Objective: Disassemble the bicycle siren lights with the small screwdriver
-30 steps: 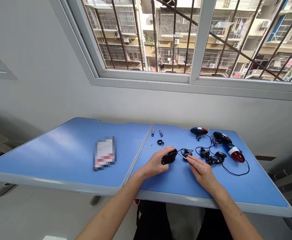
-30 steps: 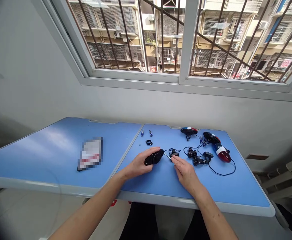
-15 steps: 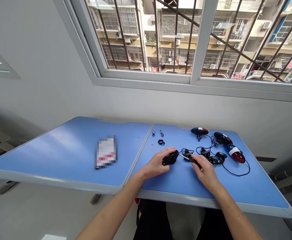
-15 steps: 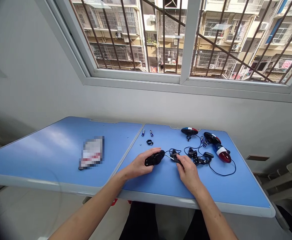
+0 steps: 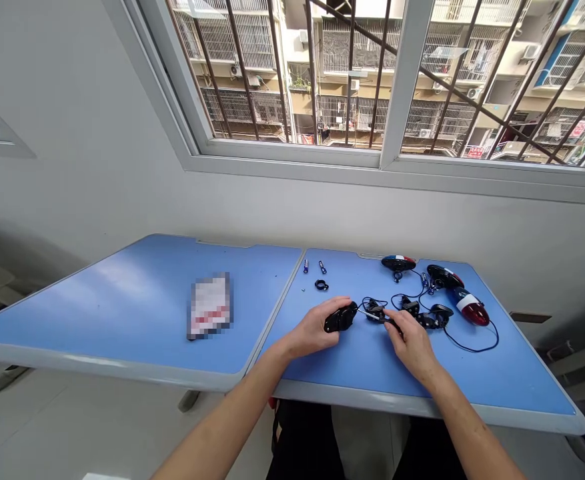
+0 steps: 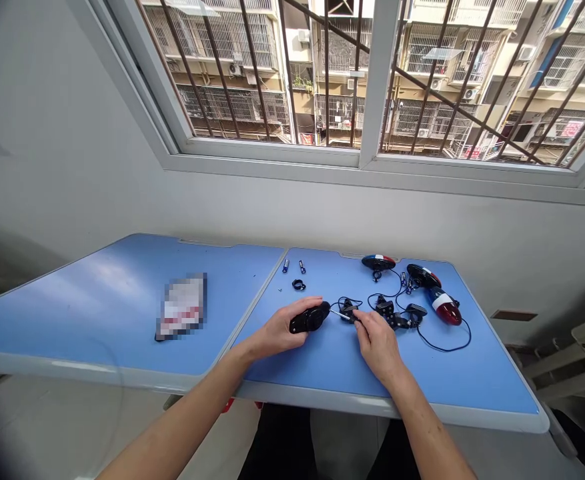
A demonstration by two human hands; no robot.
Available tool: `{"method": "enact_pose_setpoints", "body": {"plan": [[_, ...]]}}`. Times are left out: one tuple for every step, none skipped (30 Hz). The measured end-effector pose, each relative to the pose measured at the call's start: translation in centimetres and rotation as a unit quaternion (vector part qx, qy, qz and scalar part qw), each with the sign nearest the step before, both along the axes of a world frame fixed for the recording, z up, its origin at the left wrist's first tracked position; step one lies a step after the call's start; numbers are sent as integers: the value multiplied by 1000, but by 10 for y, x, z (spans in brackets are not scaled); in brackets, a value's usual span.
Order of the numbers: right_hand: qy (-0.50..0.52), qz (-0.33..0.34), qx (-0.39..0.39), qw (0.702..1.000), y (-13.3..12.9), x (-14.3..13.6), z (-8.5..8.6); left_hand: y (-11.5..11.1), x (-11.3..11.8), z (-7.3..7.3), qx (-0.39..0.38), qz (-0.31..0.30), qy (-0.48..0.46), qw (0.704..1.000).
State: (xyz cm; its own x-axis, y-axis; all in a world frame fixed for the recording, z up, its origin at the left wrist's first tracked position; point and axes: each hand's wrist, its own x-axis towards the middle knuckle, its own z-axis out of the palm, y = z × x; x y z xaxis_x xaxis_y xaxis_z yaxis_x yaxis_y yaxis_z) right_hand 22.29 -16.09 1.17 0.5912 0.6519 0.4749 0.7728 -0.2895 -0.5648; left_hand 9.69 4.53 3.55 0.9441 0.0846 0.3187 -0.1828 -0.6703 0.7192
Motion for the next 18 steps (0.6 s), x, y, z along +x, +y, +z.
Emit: {"method": "enact_pose_setpoints", "body": {"plan": [[-5, -4, 5, 1000, 0, 1, -1, 0, 0, 0, -1, 0, 1, 1000], [-7, -6, 8, 1000, 0, 1, -2, 0, 0, 1, -2, 0, 2, 1000], [-5, -7, 8, 1000, 1, 2, -3, 0, 0, 1, -2, -1, 5, 1000], [-1, -5, 6, 1000, 1, 2, -4, 0, 0, 1, -3, -2, 7, 1000], [5, -3, 3, 1000, 1, 2, -4, 0, 0, 1, -3, -1, 8, 1000], [13, 0, 0, 1000, 1, 2, -4, 0, 0, 1, -4, -1, 8, 1000], [21, 3, -4, 1000, 2, 2, -4, 0, 0, 1, -5, 0, 8, 1000], [30, 6, -8, 999, 2, 2, -4, 1, 0, 1, -6, 0, 7, 1000], [40, 8, -14, 999, 2, 1, -4, 1, 0, 1, -7, 0, 5, 1000], [49, 9, -22, 998, 2, 0, -3, 1, 0, 0, -8, 0, 5, 1000], [57, 9, -29, 998, 3, 0, -3, 2, 0, 0, -8, -1, 3, 1000], [61, 9, -33, 998, 3, -1, -1, 2, 0, 0, -8, -1, 2, 1000], [62, 9, -32, 998, 3, -2, 0, 2, 0, 0, -8, 0, 2, 1000], [59, 10, -29, 998, 3, -2, 1, 2, 0, 0, -8, 0, 3, 1000], [53, 10, -26, 998, 3, -2, 2, 3, 0, -1, -9, 0, 4, 1000], [47, 11, -26, 999, 3, -2, 3, 3, -1, -1, -9, 0, 5, 1000], [41, 10, -28, 999, 2, -2, 4, 3, -1, -1, -10, 0, 6, 1000], [37, 6, -31, 999, 2, -2, 4, 3, -1, -1, -11, 0, 7, 1000]]}}
